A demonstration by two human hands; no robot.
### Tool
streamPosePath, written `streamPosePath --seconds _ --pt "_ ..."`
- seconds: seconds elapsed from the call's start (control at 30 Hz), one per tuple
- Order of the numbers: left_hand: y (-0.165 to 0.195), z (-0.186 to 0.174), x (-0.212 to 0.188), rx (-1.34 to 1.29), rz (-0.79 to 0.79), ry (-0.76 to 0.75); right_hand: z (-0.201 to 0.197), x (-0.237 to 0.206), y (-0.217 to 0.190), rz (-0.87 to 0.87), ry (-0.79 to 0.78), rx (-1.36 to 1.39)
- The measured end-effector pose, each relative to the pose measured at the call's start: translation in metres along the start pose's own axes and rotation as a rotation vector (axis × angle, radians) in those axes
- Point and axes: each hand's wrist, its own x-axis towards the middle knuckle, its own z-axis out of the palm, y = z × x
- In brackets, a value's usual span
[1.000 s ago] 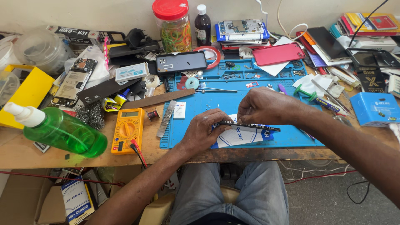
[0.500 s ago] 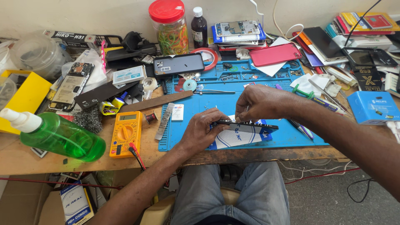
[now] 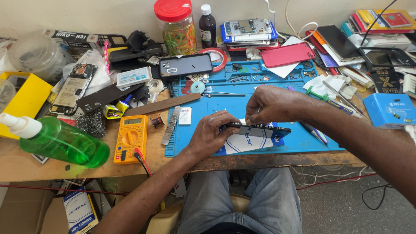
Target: The person cleans a small component with a cloth and tweezers, then assembles a smartphone by connecting the battery and closing the case. They test the device by powering it on and using a plastic tool to separate the screen from the frame.
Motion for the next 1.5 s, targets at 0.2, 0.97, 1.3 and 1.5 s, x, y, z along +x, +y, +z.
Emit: streamPosePath --seconds 0.2,0.97,1.3,1.5 --pt "0.0008 0.0024 -0.0014 0.001 -0.012 0.032 -0.0006 -0.0004 -0.0007 0.017 -0.009 -0.011" --pt "0.0001 0.0021 0.0 0.003 -0.05 0.01 -0.0003 -0.0008 -0.0019 -0.022 0.019 -0.09" --pt "0.0017 0.0009 0.0003 0.0 -0.041 0.009 -0.0006 -0.0014 -0.0055 -0.014 0.012 -0.103" --pt "0.0022 0.0003 -0.0002 0.009 -0.041 0.01 -0.001 -0.0009 -0.0047 -0.06 -0.003 -0.101"
